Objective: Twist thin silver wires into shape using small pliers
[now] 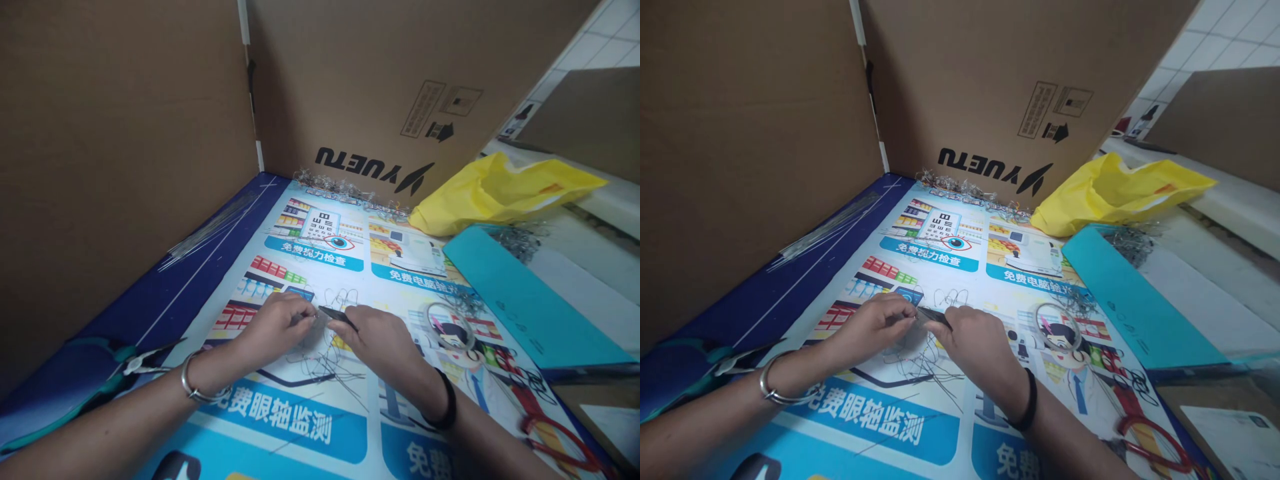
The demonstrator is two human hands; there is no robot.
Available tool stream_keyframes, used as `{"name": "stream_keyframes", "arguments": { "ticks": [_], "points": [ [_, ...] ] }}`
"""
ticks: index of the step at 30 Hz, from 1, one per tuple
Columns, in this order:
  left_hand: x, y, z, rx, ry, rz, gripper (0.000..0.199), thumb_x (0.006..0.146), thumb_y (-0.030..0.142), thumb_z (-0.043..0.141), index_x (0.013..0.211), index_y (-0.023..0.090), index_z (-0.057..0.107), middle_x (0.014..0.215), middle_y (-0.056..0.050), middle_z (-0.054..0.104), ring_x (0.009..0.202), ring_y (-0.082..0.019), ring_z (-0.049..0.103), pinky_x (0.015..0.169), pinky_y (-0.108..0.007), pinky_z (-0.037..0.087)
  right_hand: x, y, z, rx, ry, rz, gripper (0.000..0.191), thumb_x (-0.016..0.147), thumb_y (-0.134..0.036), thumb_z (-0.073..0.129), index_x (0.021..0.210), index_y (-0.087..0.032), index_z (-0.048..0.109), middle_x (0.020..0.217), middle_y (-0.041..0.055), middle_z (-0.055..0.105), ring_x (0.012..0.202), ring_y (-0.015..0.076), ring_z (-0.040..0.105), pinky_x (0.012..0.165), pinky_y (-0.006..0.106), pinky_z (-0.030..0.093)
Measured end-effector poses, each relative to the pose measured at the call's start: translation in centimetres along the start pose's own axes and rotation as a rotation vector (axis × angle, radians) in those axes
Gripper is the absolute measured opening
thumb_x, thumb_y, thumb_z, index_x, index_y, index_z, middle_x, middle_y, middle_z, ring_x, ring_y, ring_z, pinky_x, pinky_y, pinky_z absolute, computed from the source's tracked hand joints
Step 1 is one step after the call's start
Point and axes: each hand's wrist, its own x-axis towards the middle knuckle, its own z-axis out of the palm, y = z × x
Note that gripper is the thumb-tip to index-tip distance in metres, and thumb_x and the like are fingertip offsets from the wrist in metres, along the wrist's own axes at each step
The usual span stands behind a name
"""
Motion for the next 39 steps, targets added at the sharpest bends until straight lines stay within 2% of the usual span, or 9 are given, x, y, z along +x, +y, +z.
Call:
{"name": "stream_keyframes", "arguments": {
  "ticks": [9, 28, 39],
  "points": [
    [-0.2, -0.2, 0.3, 0.146, 0.008, 0.059, 0.016, 0.081, 0.014, 0.049, 0.071, 0.017, 0.062, 0.069, -0.002, 0.062, 0.071, -0.016, 0.054, 0.067, -0.029, 0.037, -0.1, -0.2, -0.1, -0.020, -0.001, -0.006, 0.050, 0.091, -0.056, 0.028, 0.074, -0.020, 0.057, 0.069, 0.0018, 0.063, 0.059, 0.0152, 0.056, 0.049, 0.026, 0.020],
    [-0.2, -0.8, 0.4, 0.147, 0.076, 0.077, 0.018, 0.082, 0.014, 0.051, 0.071, 0.016, 0.065, 0.067, -0.002, 0.062, 0.068, -0.015, 0.055, 0.063, -0.027, 0.039, 0.0, 0.8, 0.2, -0.035, 0.038, 0.022, 0.045, 0.089, -0.056, 0.035, 0.073, -0.020, 0.055, 0.071, 0.0025, 0.063, 0.066, 0.0174, 0.057, 0.054, 0.026, 0.024],
    [-0.1, -0.8, 0.5, 0.183, 0.086, 0.098, 0.017, 0.081, 0.013, 0.051, 0.070, 0.015, 0.064, 0.067, -0.003, 0.062, 0.069, -0.016, 0.054, 0.063, -0.028, 0.039, -0.1, 0.5, -0.8, -0.066, -0.066, 0.050, 0.045, 0.091, -0.055, 0.032, 0.077, -0.021, 0.057, 0.074, 0.0020, 0.067, 0.065, 0.0185, 0.061, 0.049, 0.026, 0.016]
  ]
}}
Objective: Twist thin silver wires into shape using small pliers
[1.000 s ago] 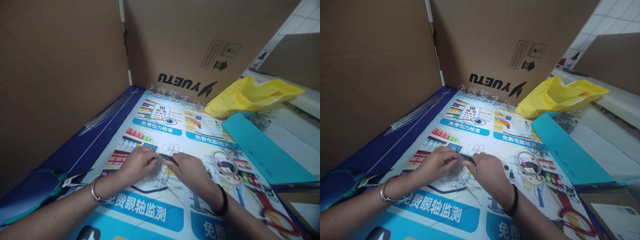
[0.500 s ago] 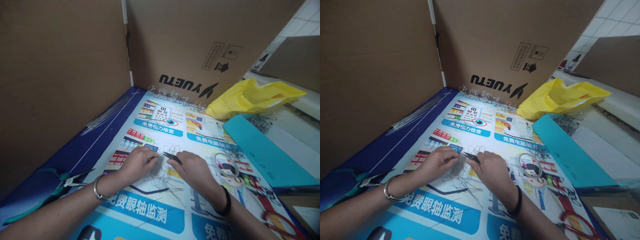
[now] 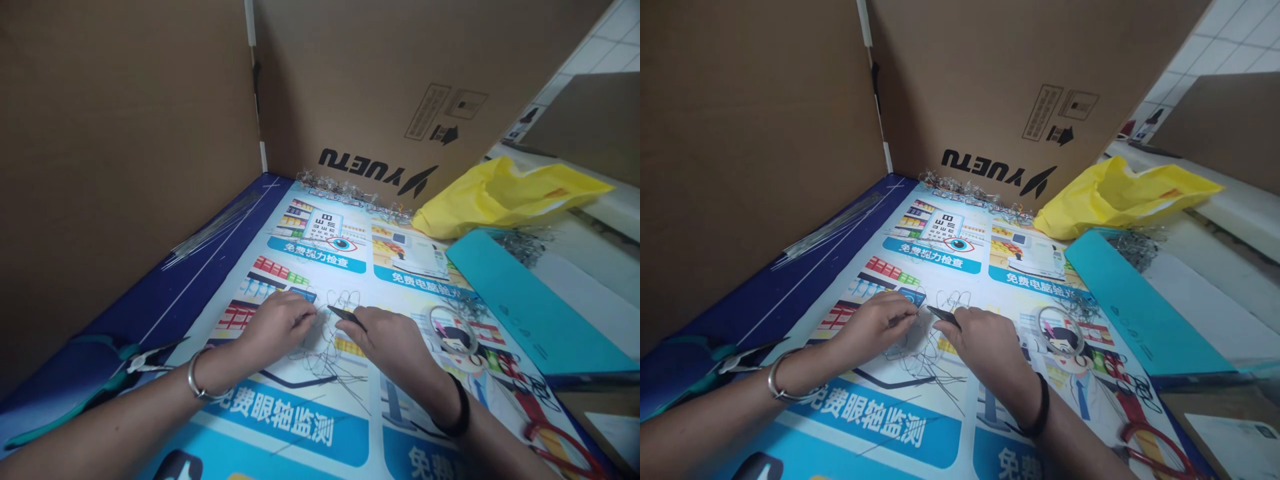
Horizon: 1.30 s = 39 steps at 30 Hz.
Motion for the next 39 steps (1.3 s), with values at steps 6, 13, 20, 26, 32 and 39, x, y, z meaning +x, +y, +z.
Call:
{"name": "stream_keyframes", "arguments": {
  "ticks": [6, 13, 20, 26, 32, 39],
  "points": [
    [-0.1, -0.3, 0.2, 0.007, 0.025, 0.038, 0.016, 0.082, 0.013, 0.051, 0.075, 0.016, 0.065, 0.069, -0.003, 0.063, 0.070, -0.017, 0.055, 0.066, -0.029, 0.040, -0.1, -0.2, -0.4, 0.124, -0.061, -0.023, 0.048, 0.091, -0.056, 0.028, 0.074, -0.020, 0.055, 0.072, 0.0012, 0.066, 0.064, 0.0167, 0.061, 0.049, 0.026, 0.018],
    [-0.2, -0.2, 0.1, -0.056, 0.046, 0.032, 0.017, 0.081, 0.012, 0.051, 0.074, 0.016, 0.065, 0.069, -0.003, 0.063, 0.070, -0.016, 0.055, 0.066, -0.029, 0.040, 0.2, 0.2, -0.2, 0.258, -0.157, -0.089, 0.052, 0.090, -0.059, 0.026, 0.070, -0.020, 0.054, 0.068, 0.0012, 0.064, 0.061, 0.0141, 0.056, 0.049, 0.024, 0.020],
    [0.0, 0.2, -0.4, -0.196, 0.037, -0.032, 0.015, 0.081, 0.014, 0.052, 0.075, 0.016, 0.066, 0.073, -0.003, 0.065, 0.072, -0.015, 0.057, 0.066, -0.028, 0.042, 0.3, 1.3, -0.3, 0.297, -0.155, -0.186, 0.046, 0.090, -0.057, 0.034, 0.074, -0.019, 0.056, 0.073, 0.0014, 0.064, 0.064, 0.0134, 0.054, 0.053, 0.024, 0.025],
    [-0.1, 0.4, -0.5, -0.297, 0.032, -0.096, 0.014, 0.081, 0.015, 0.051, 0.074, 0.018, 0.064, 0.072, 0.000, 0.064, 0.071, -0.013, 0.057, 0.063, -0.025, 0.043, 0.6, 2.4, -0.6, 0.230, -0.117, -0.156, 0.043, 0.091, -0.052, 0.035, 0.076, -0.019, 0.058, 0.074, 0.0020, 0.063, 0.066, 0.0132, 0.055, 0.054, 0.024, 0.028],
    [-0.1, 0.7, -0.3, -0.254, 0.027, -0.065, 0.015, 0.079, 0.013, 0.051, 0.072, 0.017, 0.063, 0.069, 0.000, 0.062, 0.068, -0.013, 0.055, 0.061, -0.024, 0.042, 0.1, 1.2, -0.3, 0.006, 0.077, -0.120, 0.046, 0.090, -0.055, 0.035, 0.075, -0.019, 0.059, 0.072, 0.0044, 0.062, 0.067, 0.0167, 0.056, 0.056, 0.027, 0.027],
    [-0.2, 0.8, -0.1, -0.229, 0.017, -0.048, 0.015, 0.078, 0.012, 0.051, 0.076, 0.016, 0.065, 0.071, -0.003, 0.063, 0.071, -0.015, 0.055, 0.064, -0.027, 0.043, -0.2, 0.2, 0.1, -0.071, 0.105, -0.160, 0.041, 0.088, -0.053, 0.042, 0.075, -0.018, 0.060, 0.071, 0.0053, 0.062, 0.067, 0.0189, 0.056, 0.057, 0.028, 0.024]
  ]
}}
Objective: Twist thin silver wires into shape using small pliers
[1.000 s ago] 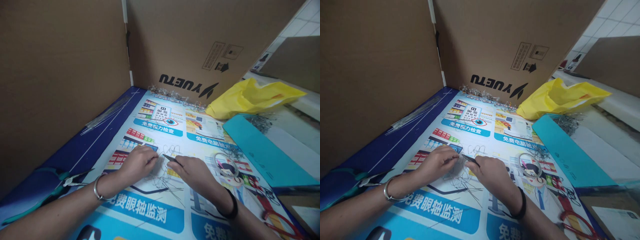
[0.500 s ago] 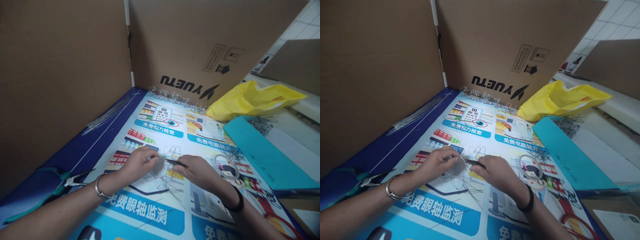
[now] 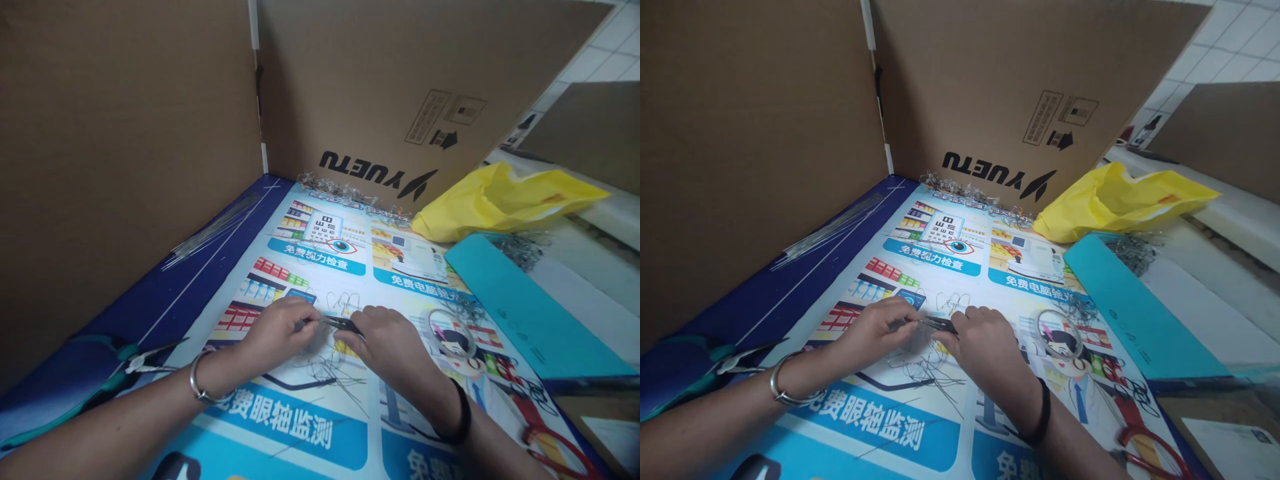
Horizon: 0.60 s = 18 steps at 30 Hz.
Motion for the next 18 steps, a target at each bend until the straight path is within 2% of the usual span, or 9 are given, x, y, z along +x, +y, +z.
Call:
{"name": "stream_keyframes", "arguments": {
  "ticks": [7, 11, 18],
  "points": [
    [0.05, -0.18, 0.03, -0.029, -0.037, -0.004, 0.015, 0.079, 0.013, 0.050, 0.077, 0.017, 0.064, 0.070, -0.002, 0.061, 0.071, -0.015, 0.054, 0.064, -0.026, 0.042, -0.09, 0.13, 0.62, 0.038, 0.032, -0.001, 0.053, 0.089, -0.059, 0.031, 0.072, -0.018, 0.059, 0.065, 0.0041, 0.062, 0.057, 0.0149, 0.055, 0.052, 0.027, 0.019],
    [0.17, -0.04, -0.35, -0.126, -0.109, -0.037, 0.016, 0.082, 0.013, 0.048, 0.080, 0.017, 0.063, 0.075, -0.001, 0.061, 0.072, -0.013, 0.055, 0.065, -0.025, 0.042, -0.08, 0.23, 0.83, 0.049, 0.053, -0.001, 0.059, 0.090, -0.061, 0.024, 0.071, -0.017, 0.059, 0.063, 0.0045, 0.062, 0.056, 0.0144, 0.055, 0.051, 0.027, 0.019],
    [0.17, 0.06, -0.61, -0.187, -0.139, -0.038, 0.017, 0.084, 0.014, 0.045, 0.080, 0.017, 0.061, 0.073, 0.000, 0.059, 0.070, -0.013, 0.054, 0.065, -0.025, 0.041, -0.14, 0.24, 1.07, 0.049, 0.072, -0.001, 0.059, 0.090, -0.060, 0.023, 0.071, -0.017, 0.059, 0.064, 0.0043, 0.062, 0.056, 0.0143, 0.054, 0.051, 0.027, 0.019]
  ]
}}
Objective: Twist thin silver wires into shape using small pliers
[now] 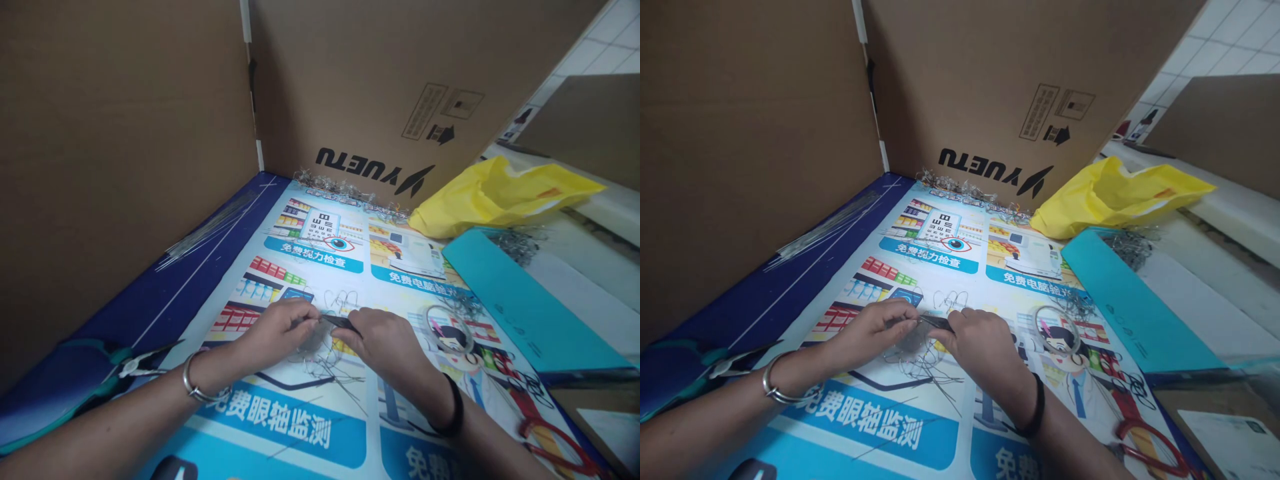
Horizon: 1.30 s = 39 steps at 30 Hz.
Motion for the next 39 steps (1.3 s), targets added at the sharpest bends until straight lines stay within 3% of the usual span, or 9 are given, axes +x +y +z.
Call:
{"name": "stream_keyframes", "arguments": {
  "ticks": [15, 33, 39],
  "points": [
    [0.09, 0.01, 0.14, -0.063, -0.044, -0.124, 0.020, 0.082, 0.016, 0.044, 0.070, 0.016, 0.059, 0.064, 0.002, 0.054, 0.062, -0.012, 0.049, 0.056, -0.022, 0.037, -0.03, -0.24, 0.22, 0.016, 0.026, -0.014, 0.059, 0.091, -0.059, 0.023, 0.069, -0.017, 0.057, 0.062, 0.0042, 0.061, 0.055, 0.0132, 0.052, 0.051, 0.026, 0.018],
    [0.04, 0.23, 0.29, 0.022, 0.048, -0.064, 0.017, 0.074, 0.008, 0.047, 0.066, 0.016, 0.059, 0.064, 0.002, 0.059, 0.062, -0.011, 0.053, 0.057, -0.021, 0.038, -0.04, -0.52, -0.07, -0.026, -0.045, -0.017, 0.044, 0.089, -0.054, 0.039, 0.074, -0.018, 0.059, 0.069, 0.0045, 0.061, 0.063, 0.0174, 0.053, 0.056, 0.028, 0.021],
    [0.05, 0.21, 0.42, 0.050, 0.069, -0.040, 0.015, 0.073, 0.008, 0.047, 0.065, 0.016, 0.057, 0.063, 0.002, 0.057, 0.062, -0.011, 0.052, 0.059, -0.022, 0.037, -0.14, -0.63, -0.32, -0.099, 0.017, -0.047, 0.036, 0.086, -0.050, 0.048, 0.074, -0.018, 0.060, 0.069, 0.0051, 0.061, 0.066, 0.0194, 0.052, 0.059, 0.030, 0.022]
  ]
}}
